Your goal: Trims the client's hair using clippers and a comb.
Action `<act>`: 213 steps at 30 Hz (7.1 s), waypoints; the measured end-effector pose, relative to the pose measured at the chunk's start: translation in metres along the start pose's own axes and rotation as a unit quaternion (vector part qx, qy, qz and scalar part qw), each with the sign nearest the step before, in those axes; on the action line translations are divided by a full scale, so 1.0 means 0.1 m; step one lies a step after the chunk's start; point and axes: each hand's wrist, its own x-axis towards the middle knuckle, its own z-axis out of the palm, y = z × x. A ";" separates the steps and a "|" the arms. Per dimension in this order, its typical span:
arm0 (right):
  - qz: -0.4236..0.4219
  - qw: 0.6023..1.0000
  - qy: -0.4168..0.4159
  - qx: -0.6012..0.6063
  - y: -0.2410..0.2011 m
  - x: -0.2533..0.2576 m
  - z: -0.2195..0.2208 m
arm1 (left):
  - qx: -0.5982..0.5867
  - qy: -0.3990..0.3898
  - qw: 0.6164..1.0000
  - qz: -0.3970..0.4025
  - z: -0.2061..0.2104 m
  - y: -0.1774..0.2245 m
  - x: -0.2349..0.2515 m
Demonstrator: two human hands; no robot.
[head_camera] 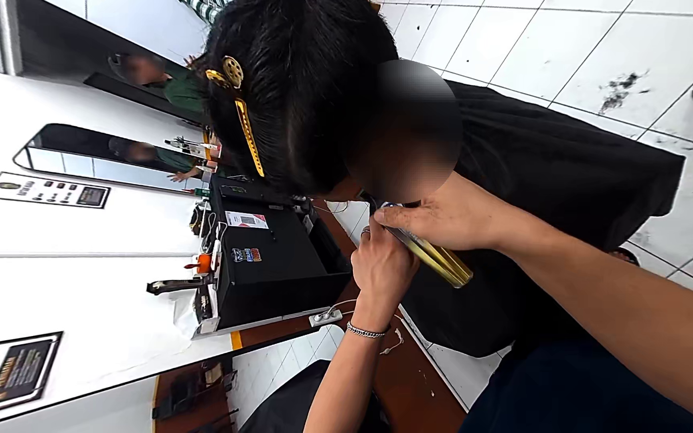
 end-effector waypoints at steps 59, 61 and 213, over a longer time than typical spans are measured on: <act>-0.166 0.947 0.042 0.271 0.31 -0.34 0.14 | -0.024 0.011 1.000 0.002 0.09 -0.01 -0.01; -0.142 0.959 0.047 0.239 0.33 -0.37 0.20 | -0.017 0.005 1.000 0.002 0.09 -0.01 -0.02; -0.183 0.983 -0.010 0.011 0.22 0.13 -0.23 | -0.031 0.025 0.999 0.001 0.17 -0.03 0.04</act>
